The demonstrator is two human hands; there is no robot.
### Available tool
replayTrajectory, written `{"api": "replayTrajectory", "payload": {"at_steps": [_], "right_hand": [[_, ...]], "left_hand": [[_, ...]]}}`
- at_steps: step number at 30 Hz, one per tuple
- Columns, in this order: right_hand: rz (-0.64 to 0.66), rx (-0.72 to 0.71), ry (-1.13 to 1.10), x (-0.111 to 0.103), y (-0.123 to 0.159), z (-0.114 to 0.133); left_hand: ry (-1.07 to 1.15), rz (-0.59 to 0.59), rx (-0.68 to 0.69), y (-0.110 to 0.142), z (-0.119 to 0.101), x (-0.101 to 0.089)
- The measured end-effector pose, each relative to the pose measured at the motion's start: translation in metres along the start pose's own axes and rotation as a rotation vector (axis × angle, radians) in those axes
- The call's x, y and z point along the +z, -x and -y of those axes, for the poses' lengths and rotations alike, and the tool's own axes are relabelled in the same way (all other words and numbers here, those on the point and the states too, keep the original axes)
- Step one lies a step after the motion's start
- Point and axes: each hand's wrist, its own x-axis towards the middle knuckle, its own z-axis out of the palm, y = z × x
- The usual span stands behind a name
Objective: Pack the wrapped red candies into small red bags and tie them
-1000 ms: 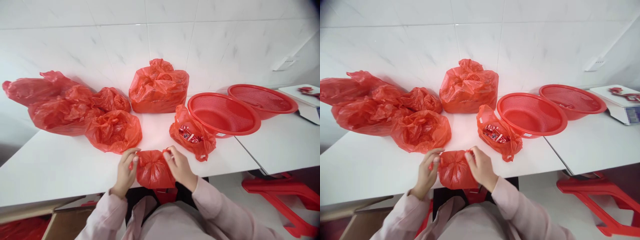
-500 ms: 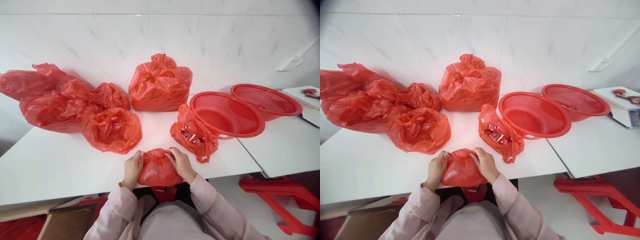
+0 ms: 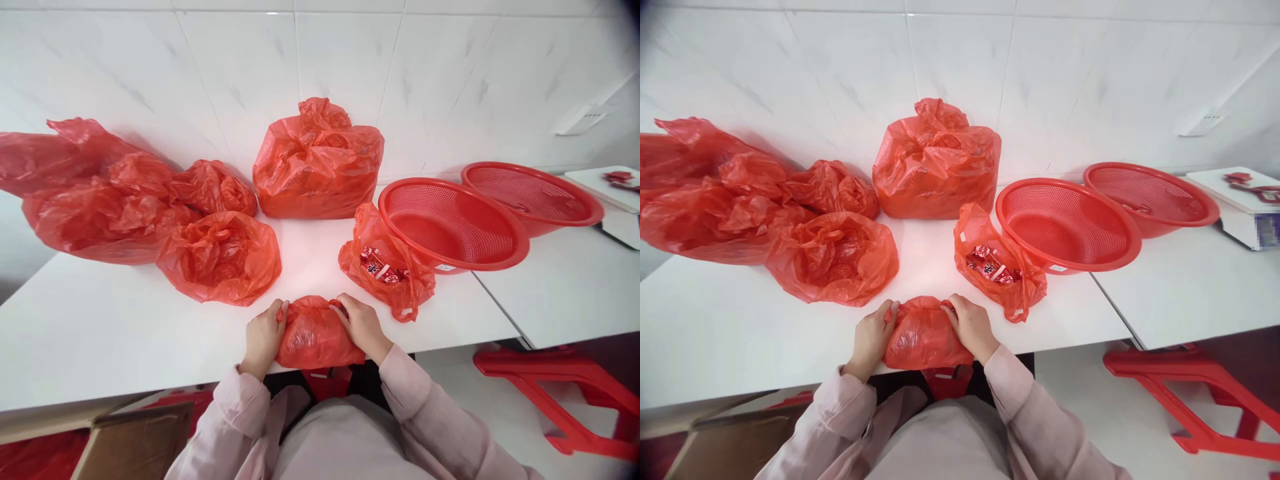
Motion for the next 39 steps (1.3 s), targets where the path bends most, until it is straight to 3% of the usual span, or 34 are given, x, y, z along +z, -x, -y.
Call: {"api": "replayTrajectory", "payload": {"at_steps": [7, 12, 15, 18, 21, 23, 25, 28, 30, 33, 36, 39], "right_hand": [[-0.178, 0.095, -0.403, -0.046, 0.010, 0.014], [-0.160, 0.174, -0.355, -0.054, 0.024, -0.010], [-0.122, 0.202, -0.340, -0.052, 0.029, -0.022], [-0.152, 0.202, -0.375, -0.060, 0.026, -0.012], [-0.203, 0.006, -0.379, -0.076, 0.018, 0.027], [-0.207, -0.181, -0.357, -0.083, 0.013, 0.060], [-0.170, -0.310, -0.334, -0.083, 0.007, 0.090], [-0.114, -0.352, -0.310, -0.074, 0.001, 0.116], [-0.093, -0.372, -0.305, -0.068, -0.001, 0.119], [-0.050, -0.399, -0.267, -0.062, 0.000, 0.109], [0.077, -0.287, -0.290, -0.063, 0.005, 0.095], [0.156, -0.170, -0.435, -0.069, 0.007, 0.090]], "left_hand": [[0.101, -0.088, 0.040, 0.020, 0.015, -0.026], [0.164, -0.056, 0.068, 0.038, 0.033, -0.033], [0.237, 0.014, 0.078, 0.046, 0.033, -0.048], [0.574, 0.150, 0.035, 0.049, 0.018, -0.072], [1.005, 0.156, -0.029, 0.044, -0.011, -0.087], [1.116, 0.152, -0.035, 0.039, -0.033, -0.084], [1.066, 0.247, 0.017, 0.037, -0.054, -0.075], [0.986, 0.421, 0.133, 0.039, -0.077, -0.061], [0.988, 0.394, 0.161, 0.042, -0.081, -0.057], [1.016, 0.332, 0.091, 0.044, -0.075, -0.057], [1.100, 0.383, -0.019, 0.042, -0.064, -0.056], [1.144, 0.335, -0.005, 0.038, -0.063, -0.053]]}}
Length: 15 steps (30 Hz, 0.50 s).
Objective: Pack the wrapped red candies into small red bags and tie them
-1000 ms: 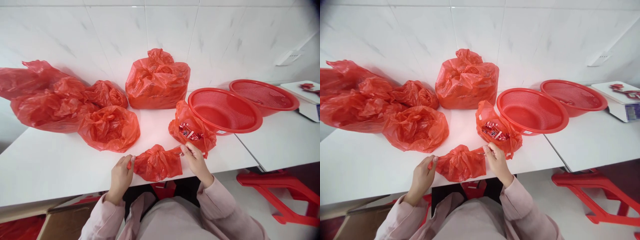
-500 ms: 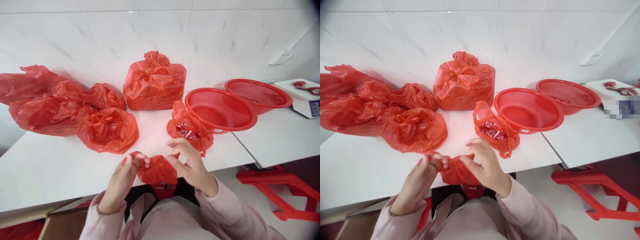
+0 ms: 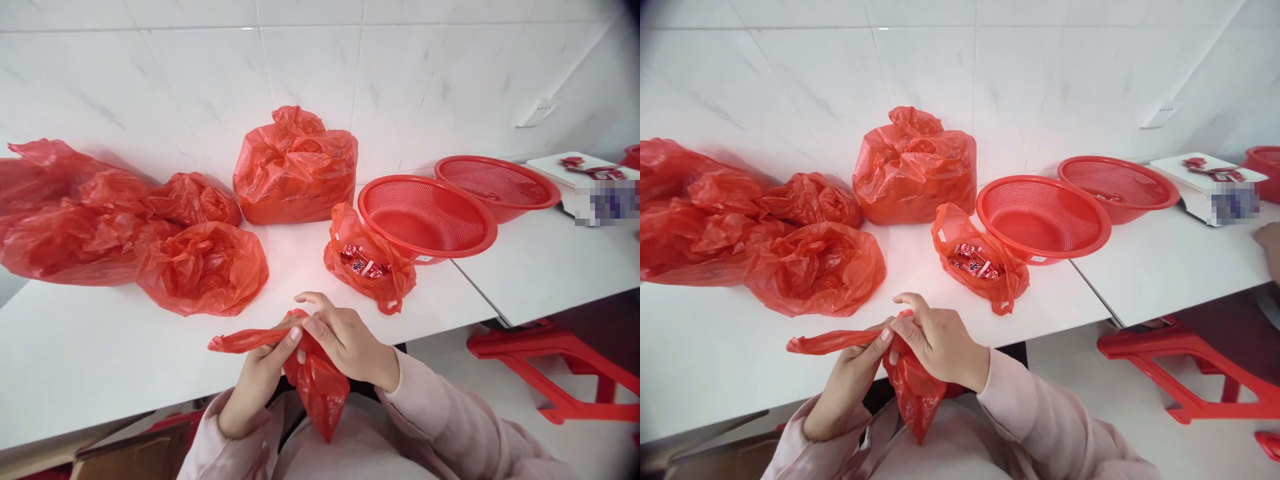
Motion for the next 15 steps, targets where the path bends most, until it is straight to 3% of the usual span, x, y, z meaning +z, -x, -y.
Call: {"api": "replayTrajectory", "payload": {"at_steps": [5, 9, 12, 15], "right_hand": [[-0.260, 0.054, -0.106, -0.010, 0.010, 0.019], [-0.272, 0.008, -0.050, -0.004, 0.030, 0.025], [-0.261, 0.051, 0.093, 0.003, 0.036, 0.012], [-0.227, 0.034, 0.319, 0.004, 0.030, -0.002]], "left_hand": [[-0.181, 0.085, 0.125, -0.006, -0.014, 0.007], [-0.187, 0.077, 0.194, -0.004, -0.027, 0.000], [-0.200, 0.018, 0.280, -0.009, -0.025, -0.008], [-0.365, 0.028, 0.344, -0.018, -0.019, -0.012]]}}
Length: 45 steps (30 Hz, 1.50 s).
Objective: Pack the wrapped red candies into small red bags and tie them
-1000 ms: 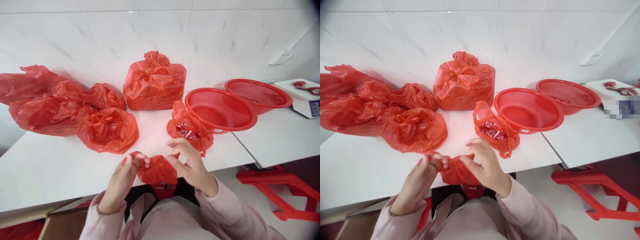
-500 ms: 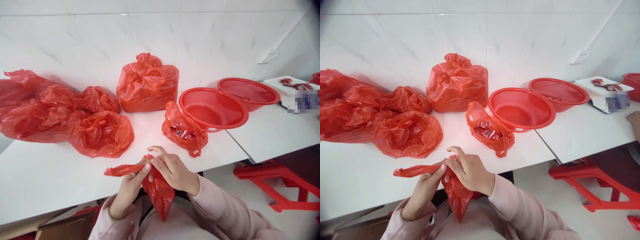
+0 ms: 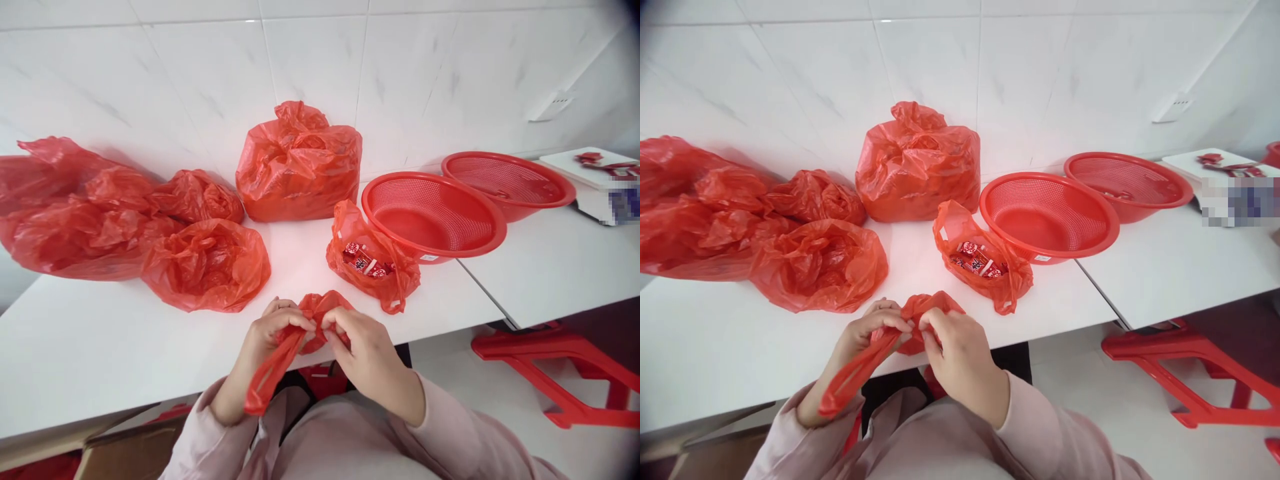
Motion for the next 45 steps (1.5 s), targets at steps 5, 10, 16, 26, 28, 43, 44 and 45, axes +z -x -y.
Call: {"api": "replayTrajectory", "payload": {"at_steps": [5, 10, 16, 26, 28, 43, 44, 45], "right_hand": [[-0.036, -0.172, -0.085, 0.004, -0.021, -0.007], [0.043, -0.015, -0.378, 0.017, -0.025, -0.011], [0.181, 0.226, -0.703, 0.041, -0.019, -0.018], [0.220, 0.196, -0.708, 0.028, -0.036, -0.018], [0.255, 0.199, -0.707, 0.024, -0.040, -0.018], [0.292, -0.345, 0.000, 0.000, -0.053, -0.009], [0.231, -0.493, 0.161, -0.002, -0.055, -0.009], [0.183, -0.627, 0.303, -0.005, -0.056, -0.010]], "left_hand": [[-0.296, 0.062, 0.113, -0.008, -0.002, -0.002], [-0.241, 0.004, -0.078, -0.002, 0.001, -0.005], [-0.241, -0.233, -0.015, 0.004, 0.018, 0.004], [-0.280, -0.313, 0.090, 0.007, 0.014, -0.002], [-0.331, -0.250, 0.123, 0.007, 0.010, -0.007], [-0.070, 0.030, 0.055, 0.008, 0.009, -0.016], [-0.035, 0.037, 0.040, 0.007, 0.010, -0.014], [-0.013, 0.036, 0.045, 0.006, 0.010, -0.012]]}}
